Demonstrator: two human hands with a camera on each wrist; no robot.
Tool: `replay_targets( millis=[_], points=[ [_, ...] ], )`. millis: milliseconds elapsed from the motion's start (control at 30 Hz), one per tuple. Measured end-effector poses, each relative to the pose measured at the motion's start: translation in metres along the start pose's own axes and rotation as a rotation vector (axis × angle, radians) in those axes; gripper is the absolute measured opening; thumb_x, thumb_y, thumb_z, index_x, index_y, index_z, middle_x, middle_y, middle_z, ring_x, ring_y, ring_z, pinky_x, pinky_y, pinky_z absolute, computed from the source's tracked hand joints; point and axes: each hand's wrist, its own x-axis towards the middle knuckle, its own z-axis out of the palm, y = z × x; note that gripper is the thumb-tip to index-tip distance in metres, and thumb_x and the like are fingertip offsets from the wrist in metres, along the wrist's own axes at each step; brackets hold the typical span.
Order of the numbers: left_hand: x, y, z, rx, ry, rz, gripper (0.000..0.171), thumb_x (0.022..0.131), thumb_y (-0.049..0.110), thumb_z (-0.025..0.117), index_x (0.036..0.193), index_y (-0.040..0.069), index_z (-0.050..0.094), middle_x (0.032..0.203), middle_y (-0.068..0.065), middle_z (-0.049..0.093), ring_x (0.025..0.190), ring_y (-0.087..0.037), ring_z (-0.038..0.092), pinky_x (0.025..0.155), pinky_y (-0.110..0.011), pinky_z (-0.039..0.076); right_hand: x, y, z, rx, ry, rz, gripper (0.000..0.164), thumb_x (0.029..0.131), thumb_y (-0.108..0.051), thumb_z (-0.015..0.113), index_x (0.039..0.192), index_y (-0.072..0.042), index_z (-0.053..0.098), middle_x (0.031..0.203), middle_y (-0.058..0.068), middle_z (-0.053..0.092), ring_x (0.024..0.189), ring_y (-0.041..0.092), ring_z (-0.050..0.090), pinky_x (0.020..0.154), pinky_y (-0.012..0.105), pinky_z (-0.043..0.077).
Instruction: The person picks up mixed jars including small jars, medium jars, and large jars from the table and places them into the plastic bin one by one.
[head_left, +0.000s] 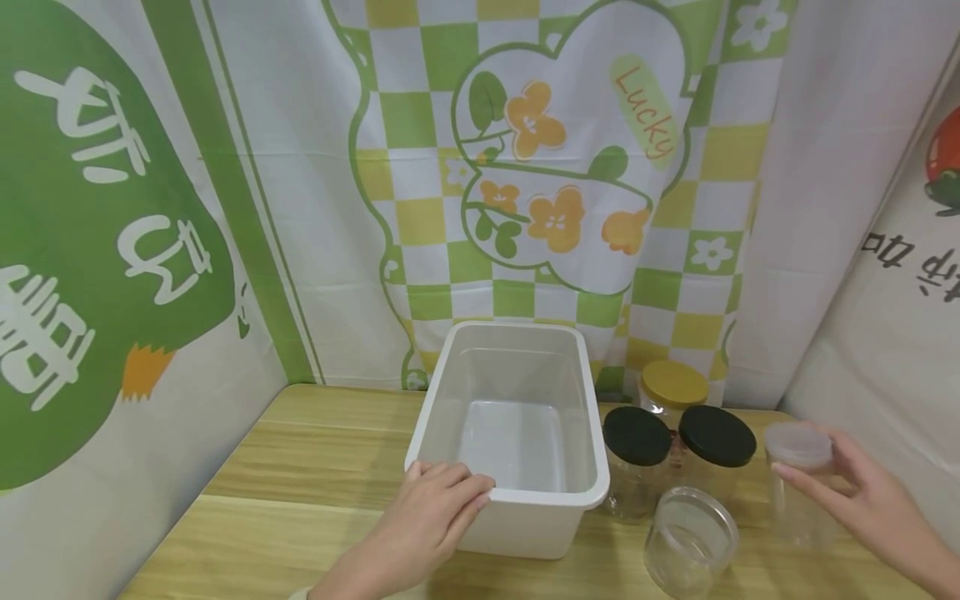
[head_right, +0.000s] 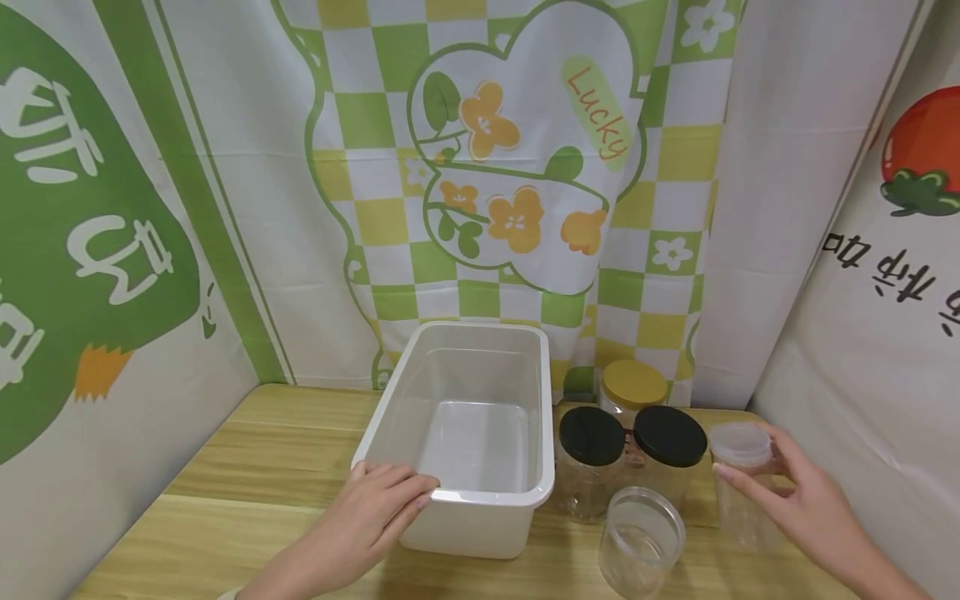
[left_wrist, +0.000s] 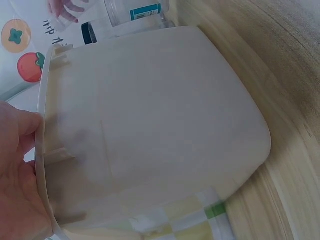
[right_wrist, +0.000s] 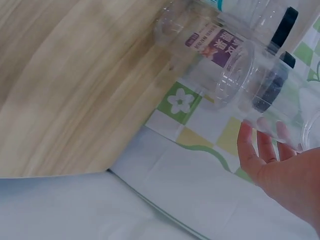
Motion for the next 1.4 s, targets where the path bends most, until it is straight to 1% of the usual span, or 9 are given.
replay_targets(
  millis=[333, 567, 633, 700, 800, 867, 933, 1200, 1400],
  points=[
    [0.001, 0.0, 0.0, 0.0, 0.001, -0.004, 0.015, 0.109, 0.021, 0.058, 0.115, 0.022, 0.073, 0.093, 0.016, 0.062, 0.088, -0.005, 0.057, 0.082, -0.032, 0.036, 0.009, -0.011, -0.004, -0.028, -0.004, -0.018, 0.057, 0.092, -0.01, 0.082, 0.142, -0.008, 0.055, 0.104, -0.033, 0.064, 0.089, -0.012, 0.063, 0.065, 0.014, 0.047],
    [0.001, -0.001, 0.0, 0.004, 0.008, 0.0, 0.015, 0.109, 0.021, 0.058, 0.114, 0.023, 0.073, 0.092, 0.016, 0.061, 0.087, -0.005, 0.057, 0.081, -0.032, 0.036, 0.019, -0.021, -0.01, -0.05, -0.049, 0.011, 0.059, 0.094, -0.016, 0.081, 0.146, -0.009, 0.053, 0.105, -0.033, 0.064, 0.088, -0.012, 0.064, 0.063, 0.022, 0.048],
    [0.002, -0.001, 0.0, 0.003, 0.005, -0.002, 0.015, 0.109, 0.021, 0.058, 0.114, 0.023, 0.073, 0.092, 0.016, 0.061, 0.087, -0.005, 0.057, 0.082, -0.032, 0.036, 0.022, -0.024, -0.01, -0.056, -0.07, 0.029, 0.061, 0.095, -0.018, 0.081, 0.148, -0.007, 0.051, 0.112, -0.022, 0.066, 0.088, -0.012, 0.063, 0.062, 0.024, 0.049],
    [0.002, 0.0, -0.001, -0.002, -0.002, -0.007, 0.015, 0.11, 0.022, 0.058, 0.114, 0.023, 0.073, 0.092, 0.016, 0.062, 0.088, -0.005, 0.057, 0.082, -0.032, 0.036, 0.024, -0.027, -0.01, -0.058, -0.085, 0.035, 0.062, 0.095, -0.018, 0.081, 0.148, -0.006, 0.05, 0.113, -0.019, 0.066, 0.088, -0.012, 0.063, 0.062, 0.025, 0.051],
    [0.002, 0.0, -0.001, -0.006, -0.009, -0.01, 0.016, 0.11, 0.022, 0.057, 0.114, 0.023, 0.073, 0.092, 0.017, 0.061, 0.088, -0.004, 0.057, 0.081, -0.031, 0.036, 0.026, -0.03, -0.011, -0.049, -0.088, 0.012, 0.06, 0.094, -0.015, 0.081, 0.147, -0.01, 0.052, 0.111, -0.021, 0.067, 0.089, -0.012, 0.062, 0.062, 0.025, 0.052],
    [0.002, 0.001, -0.001, -0.005, -0.009, -0.009, 0.016, 0.11, 0.022, 0.057, 0.114, 0.023, 0.072, 0.092, 0.017, 0.061, 0.088, -0.004, 0.056, 0.081, -0.031, 0.036, 0.027, -0.031, -0.011, -0.04, -0.087, -0.004, 0.059, 0.094, -0.014, 0.081, 0.146, -0.011, 0.053, 0.108, -0.031, 0.063, 0.09, -0.011, 0.063, 0.062, 0.025, 0.053],
    [0.002, 0.0, 0.0, -0.002, -0.003, -0.005, 0.016, 0.11, 0.022, 0.058, 0.114, 0.023, 0.073, 0.092, 0.017, 0.061, 0.087, -0.004, 0.056, 0.081, -0.031, 0.036, 0.029, -0.032, -0.012, -0.038, -0.092, -0.01, 0.058, 0.095, -0.015, 0.08, 0.146, -0.011, 0.052, 0.108, -0.034, 0.061, 0.092, -0.012, 0.063, 0.063, 0.025, 0.053],
    [0.003, 0.0, 0.0, 0.01, 0.019, 0.011, 0.015, 0.109, 0.022, 0.058, 0.113, 0.023, 0.072, 0.091, 0.016, 0.061, 0.087, -0.004, 0.056, 0.081, -0.031, 0.036, 0.035, -0.037, -0.011, -0.055, -0.111, -0.022, 0.058, 0.095, -0.016, 0.081, 0.145, -0.007, 0.053, 0.104, -0.03, 0.063, 0.091, -0.013, 0.061, 0.062, 0.026, 0.052],
    [0.001, 0.0, -0.001, 0.008, 0.01, 0.005, 0.015, 0.109, 0.021, 0.058, 0.114, 0.024, 0.072, 0.092, 0.017, 0.061, 0.087, -0.005, 0.056, 0.081, -0.031, 0.035, 0.041, -0.044, -0.011, -0.075, -0.125, -0.034, 0.06, 0.093, -0.018, 0.083, 0.144, -0.007, 0.054, 0.099, -0.021, 0.072, 0.091, -0.013, 0.062, 0.065, 0.025, 0.052]
  ],
)
